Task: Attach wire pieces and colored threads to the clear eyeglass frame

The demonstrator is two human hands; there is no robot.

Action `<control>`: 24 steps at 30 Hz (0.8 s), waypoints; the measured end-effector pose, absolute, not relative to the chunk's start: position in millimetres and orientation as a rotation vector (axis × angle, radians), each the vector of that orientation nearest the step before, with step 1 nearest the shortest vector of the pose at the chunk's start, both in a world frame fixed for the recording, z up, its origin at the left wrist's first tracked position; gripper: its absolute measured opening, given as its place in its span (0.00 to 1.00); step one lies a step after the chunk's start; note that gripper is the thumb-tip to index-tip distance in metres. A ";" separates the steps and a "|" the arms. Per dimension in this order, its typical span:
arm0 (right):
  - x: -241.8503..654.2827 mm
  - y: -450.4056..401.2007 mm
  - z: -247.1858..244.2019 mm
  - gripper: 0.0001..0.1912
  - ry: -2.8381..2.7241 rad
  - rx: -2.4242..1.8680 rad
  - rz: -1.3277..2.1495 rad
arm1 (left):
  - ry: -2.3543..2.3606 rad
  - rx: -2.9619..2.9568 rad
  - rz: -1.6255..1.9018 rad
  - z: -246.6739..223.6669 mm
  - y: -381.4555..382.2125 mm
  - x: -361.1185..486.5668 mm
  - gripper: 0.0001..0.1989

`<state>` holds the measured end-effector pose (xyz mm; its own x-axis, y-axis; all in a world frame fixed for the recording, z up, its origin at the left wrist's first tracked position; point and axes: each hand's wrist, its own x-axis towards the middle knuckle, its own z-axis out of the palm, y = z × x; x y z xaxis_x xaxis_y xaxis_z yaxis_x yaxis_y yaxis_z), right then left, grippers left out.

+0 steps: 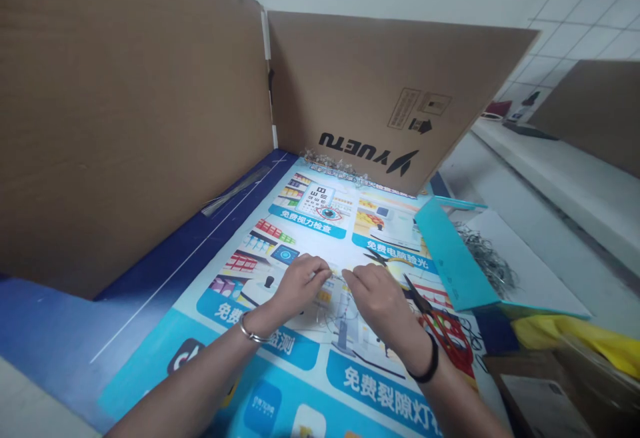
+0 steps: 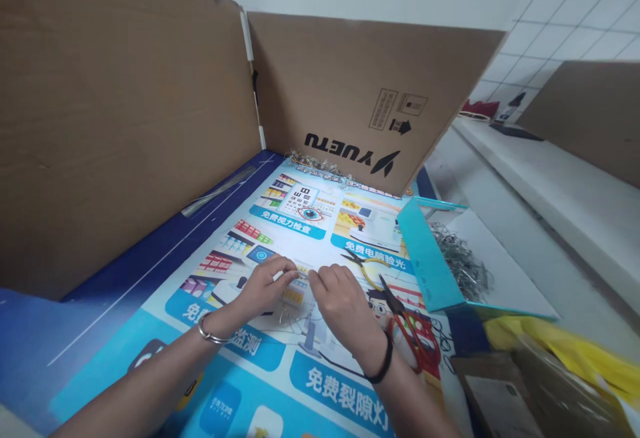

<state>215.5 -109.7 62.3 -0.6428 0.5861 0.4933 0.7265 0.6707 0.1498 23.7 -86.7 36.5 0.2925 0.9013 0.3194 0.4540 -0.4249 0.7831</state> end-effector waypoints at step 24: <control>201.0 -110.7 52.4 0.11 -2.681 -0.840 -0.587 | 1.287 1.977 0.851 36.3 -90.7 28.8 0.08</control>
<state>201.0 -110.7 52.4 -0.7951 0.4822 0.3677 0.5918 0.7496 0.2966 28.8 -90.7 36.3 0.3162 0.9316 0.1792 0.5294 -0.3301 0.7815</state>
